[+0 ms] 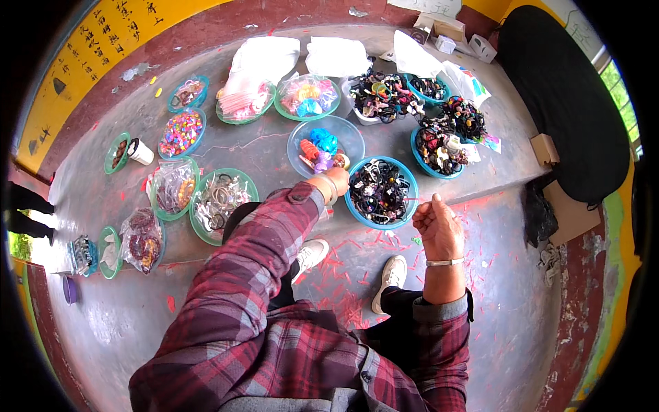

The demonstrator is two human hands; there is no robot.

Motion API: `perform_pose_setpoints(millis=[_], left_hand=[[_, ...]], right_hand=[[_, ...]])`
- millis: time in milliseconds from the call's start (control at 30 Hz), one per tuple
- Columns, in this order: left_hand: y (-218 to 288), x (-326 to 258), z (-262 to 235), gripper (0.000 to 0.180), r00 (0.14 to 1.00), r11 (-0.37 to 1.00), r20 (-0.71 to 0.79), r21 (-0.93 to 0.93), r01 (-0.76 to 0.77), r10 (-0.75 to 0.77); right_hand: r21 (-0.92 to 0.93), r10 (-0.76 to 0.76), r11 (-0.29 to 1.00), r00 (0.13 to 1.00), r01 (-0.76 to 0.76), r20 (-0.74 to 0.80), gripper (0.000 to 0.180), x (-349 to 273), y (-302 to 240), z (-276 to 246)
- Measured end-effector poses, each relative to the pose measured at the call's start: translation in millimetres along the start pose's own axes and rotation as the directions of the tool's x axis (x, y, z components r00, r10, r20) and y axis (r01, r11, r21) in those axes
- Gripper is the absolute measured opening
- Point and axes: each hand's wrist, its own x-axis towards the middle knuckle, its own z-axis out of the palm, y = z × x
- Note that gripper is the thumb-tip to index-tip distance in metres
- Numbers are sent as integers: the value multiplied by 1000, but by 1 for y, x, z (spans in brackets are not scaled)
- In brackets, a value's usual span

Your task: The person sits on the floor and sorts small hair accessories from a blue bowl into clear plastic bags. They pick up individual items, place them into a bag, and occasionally adjust the bag or the bowl.

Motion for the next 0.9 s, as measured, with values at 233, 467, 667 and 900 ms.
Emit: perform_pose_setpoints(millis=[233, 467, 667, 900], left_hand=[[-54, -29, 75, 18, 476, 618, -471, -756, 216, -743], [-28, -71, 84, 43, 351, 346, -205, -846, 407, -914], [-14, -81, 58, 42, 453, 268, -73, -884, 383, -888], [-48, -58, 92, 33, 456, 463, -220, -707, 535, -862]], right_hand=[[6, -27, 1000, 1000, 27, 0, 28, -8, -10, -10], [-1, 9, 1000, 1000, -9, 8, 26, -8, -5, -9], [-28, 22, 999, 998, -21, 54, 25, -5, 2, -6], [-66, 41, 997, 996, -36, 77, 27, -4, 9, 3]])
